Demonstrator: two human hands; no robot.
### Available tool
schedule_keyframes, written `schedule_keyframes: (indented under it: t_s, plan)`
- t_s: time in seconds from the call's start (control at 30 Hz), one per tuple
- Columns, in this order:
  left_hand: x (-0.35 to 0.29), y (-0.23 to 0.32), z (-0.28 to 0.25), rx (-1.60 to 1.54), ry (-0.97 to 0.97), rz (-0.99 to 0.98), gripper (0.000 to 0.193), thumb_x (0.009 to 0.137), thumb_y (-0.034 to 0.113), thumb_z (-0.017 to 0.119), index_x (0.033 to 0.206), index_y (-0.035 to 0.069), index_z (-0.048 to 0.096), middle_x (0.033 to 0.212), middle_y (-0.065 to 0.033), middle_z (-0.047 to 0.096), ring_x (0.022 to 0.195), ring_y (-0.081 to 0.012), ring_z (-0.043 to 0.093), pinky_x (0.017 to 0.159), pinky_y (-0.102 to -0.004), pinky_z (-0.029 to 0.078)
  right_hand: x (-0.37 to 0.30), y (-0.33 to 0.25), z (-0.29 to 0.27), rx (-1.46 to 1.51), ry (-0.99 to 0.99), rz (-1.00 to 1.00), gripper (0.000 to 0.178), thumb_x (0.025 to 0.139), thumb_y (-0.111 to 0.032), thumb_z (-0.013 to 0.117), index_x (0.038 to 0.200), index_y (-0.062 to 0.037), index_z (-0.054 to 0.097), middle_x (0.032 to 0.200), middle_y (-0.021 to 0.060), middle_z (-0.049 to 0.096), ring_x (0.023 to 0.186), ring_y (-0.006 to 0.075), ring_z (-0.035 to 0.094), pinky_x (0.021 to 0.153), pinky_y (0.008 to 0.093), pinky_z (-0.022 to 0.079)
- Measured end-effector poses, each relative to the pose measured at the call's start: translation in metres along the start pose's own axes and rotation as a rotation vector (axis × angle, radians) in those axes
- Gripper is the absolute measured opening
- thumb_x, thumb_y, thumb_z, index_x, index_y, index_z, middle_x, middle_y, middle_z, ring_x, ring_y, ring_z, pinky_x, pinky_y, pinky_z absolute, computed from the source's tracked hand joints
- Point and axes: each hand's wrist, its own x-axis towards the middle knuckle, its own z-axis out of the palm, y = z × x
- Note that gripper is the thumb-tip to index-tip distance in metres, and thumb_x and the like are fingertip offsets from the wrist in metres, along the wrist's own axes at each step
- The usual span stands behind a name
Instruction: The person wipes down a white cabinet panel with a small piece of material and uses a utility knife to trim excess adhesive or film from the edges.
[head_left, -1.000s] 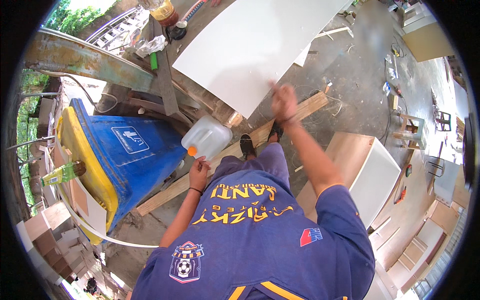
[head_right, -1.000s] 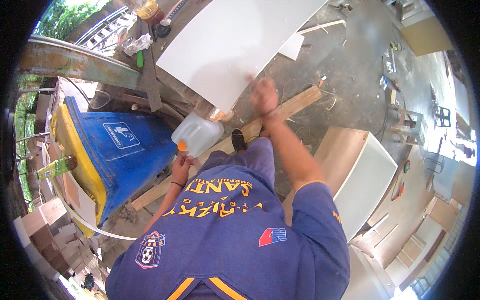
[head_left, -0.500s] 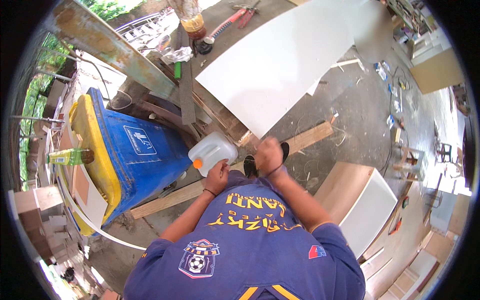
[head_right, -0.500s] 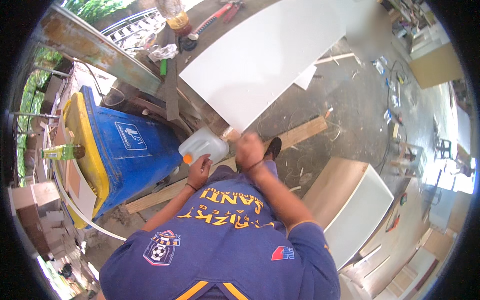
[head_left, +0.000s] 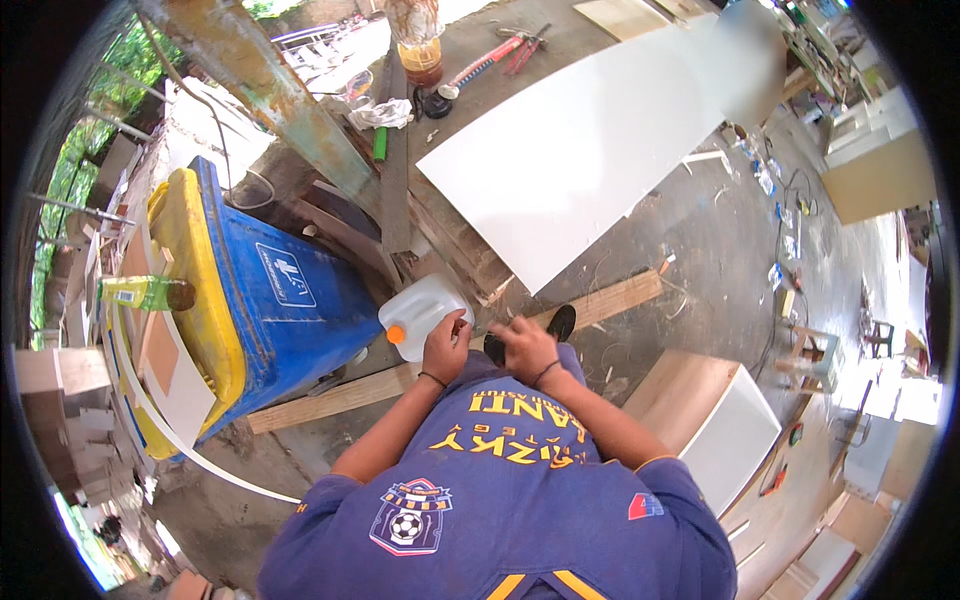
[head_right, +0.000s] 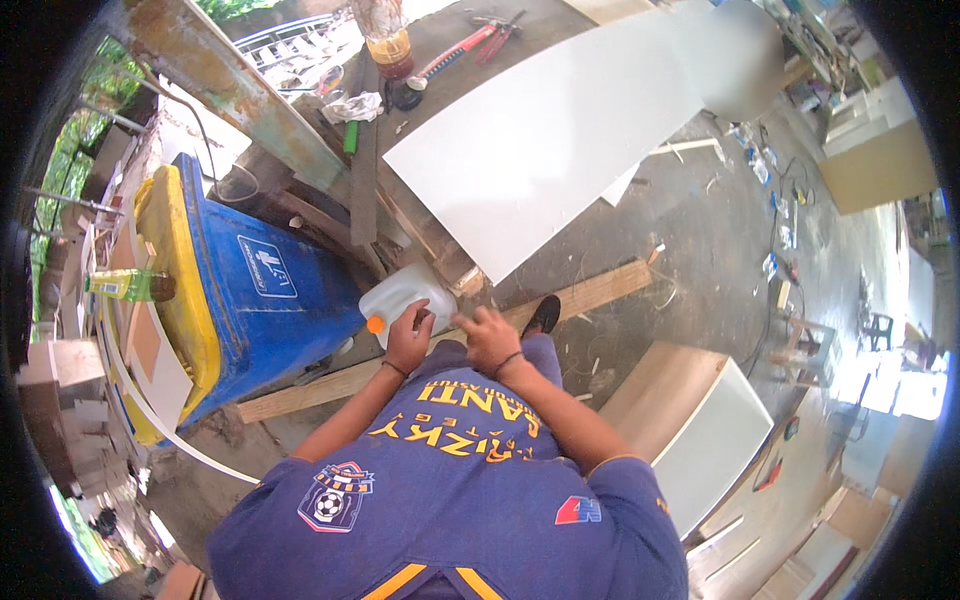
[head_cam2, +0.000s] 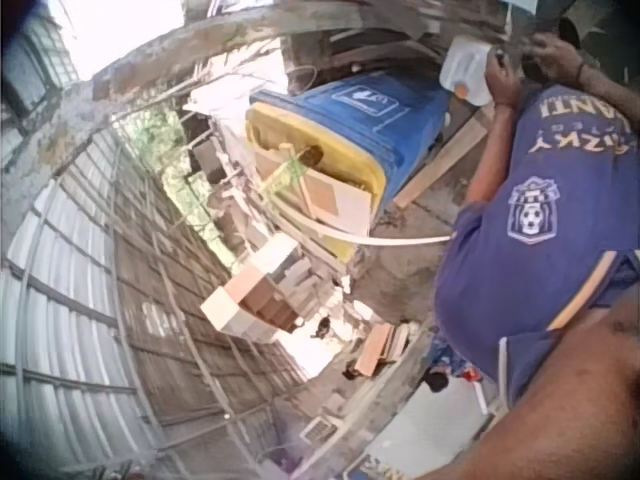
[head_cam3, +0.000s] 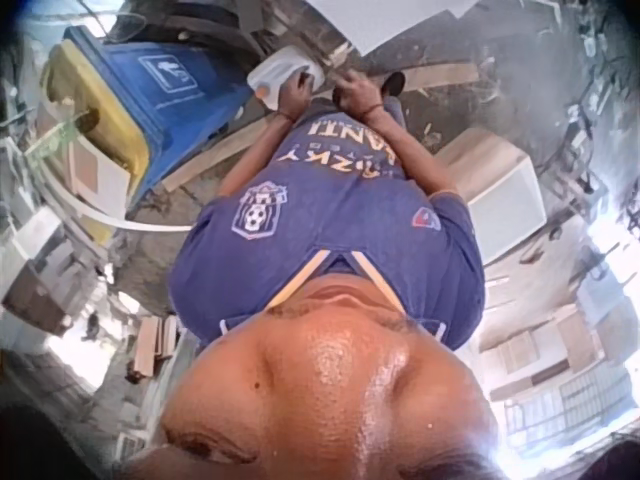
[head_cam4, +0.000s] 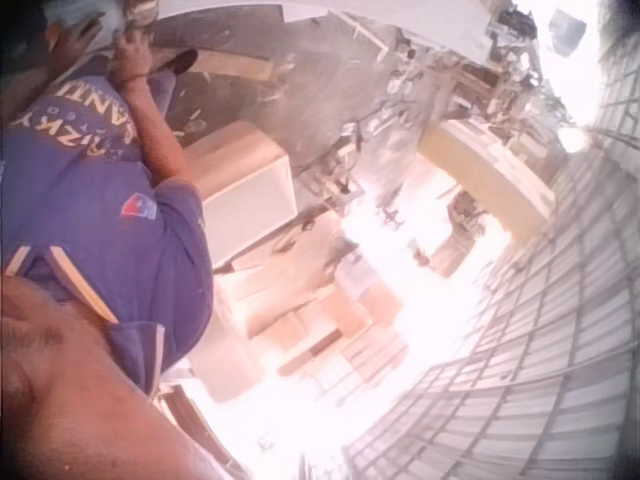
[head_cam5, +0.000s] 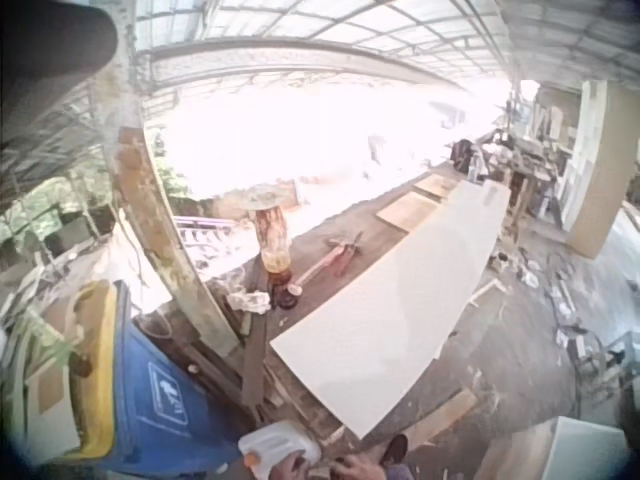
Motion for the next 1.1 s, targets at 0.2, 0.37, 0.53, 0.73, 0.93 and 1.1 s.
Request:
schedule_keyframes:
  t_s: [0.2, 0.37, 0.53, 0.73, 0.93, 1.1]
  plan:
    - [0.005, -0.001, -0.003, 0.013, 0.012, -0.016, 0.030, 0.086, 0.015, 0.057, 0.113, -0.001, 0.057, 0.087, -0.0142, 0.065, 0.080, -0.0237, 0.064, 0.073, -0.0331, 0.049, 0.055, 0.064, -0.074, -0.263, 0.266, 0.285, 0.039, 0.074, -0.001, 0.052, 0.109, -0.0139, 0.065, 0.080, 0.0135, 0.053, 0.075, 0.0328, 0.054, 0.066, 0.0423, 0.046]
    - [0.010, 0.000, 0.006, -0.008, 0.014, -0.023, 0.029, 0.088, 0.014, 0.058, 0.113, -0.001, 0.056, 0.087, -0.0114, 0.064, 0.078, -0.0193, 0.061, 0.071, -0.0294, 0.048, 0.003, 0.022, 0.004, -0.178, 0.019, 0.021, 0.041, 0.071, -0.010, 0.056, 0.110, -0.0196, 0.063, 0.085, 0.0097, 0.057, 0.078, 0.0293, 0.057, 0.067, 0.0412, 0.050]
    - [0.026, 0.013, 0.015, 0.263, 0.020, 0.261, 0.035, 0.085, 0.015, 0.056, 0.118, 0.002, 0.055, 0.116, -0.0150, 0.057, 0.110, -0.0266, 0.052, 0.092, -0.0411, 0.039, 0.014, 0.036, -0.056, -0.062, 0.089, 0.249, 0.038, 0.073, -0.002, 0.053, 0.108, -0.0137, 0.065, 0.081, 0.0132, 0.053, 0.077, 0.0316, 0.056, 0.067, 0.0400, 0.047]
    - [0.053, 0.063, 0.064, 0.822, -0.289, 0.538, 0.062, 0.086, 0.028, 0.052, 0.139, 0.002, 0.034, 0.150, -0.0118, 0.024, 0.141, -0.0232, 0.017, 0.111, -0.0556, 0.006, -0.016, 0.067, -0.106, -0.014, 0.332, 0.450, 0.034, 0.077, -0.006, 0.052, 0.109, -0.0096, 0.063, 0.081, 0.0151, 0.055, 0.077, 0.0335, 0.056, 0.068, 0.0414, 0.047]
    - [0.099, 0.085, 0.103, 0.873, -0.425, 0.583, 0.066, 0.088, 0.028, 0.049, 0.143, 0.001, 0.025, 0.153, -0.0122, 0.016, 0.142, -0.0253, 0.013, 0.112, -0.0553, 0.009, -0.078, 0.062, -0.064, 0.144, 0.394, 0.646, 0.034, 0.076, -0.008, 0.054, 0.109, -0.0071, 0.063, 0.082, 0.0158, 0.059, 0.077, 0.0322, 0.059, 0.070, 0.0388, 0.047]
    - [0.145, 0.113, 0.145, 0.926, -0.477, 0.571, 0.064, 0.090, 0.024, 0.046, 0.144, 0.003, 0.021, 0.154, -0.0112, 0.012, 0.143, -0.0257, 0.010, 0.112, -0.0554, 0.010, -0.092, 0.071, -0.090, 0.170, 0.420, 0.755, 0.033, 0.077, -0.009, 0.056, 0.109, -0.0054, 0.062, 0.078, 0.0141, 0.056, 0.073, 0.0287, 0.059, 0.067, 0.0359, 0.048]
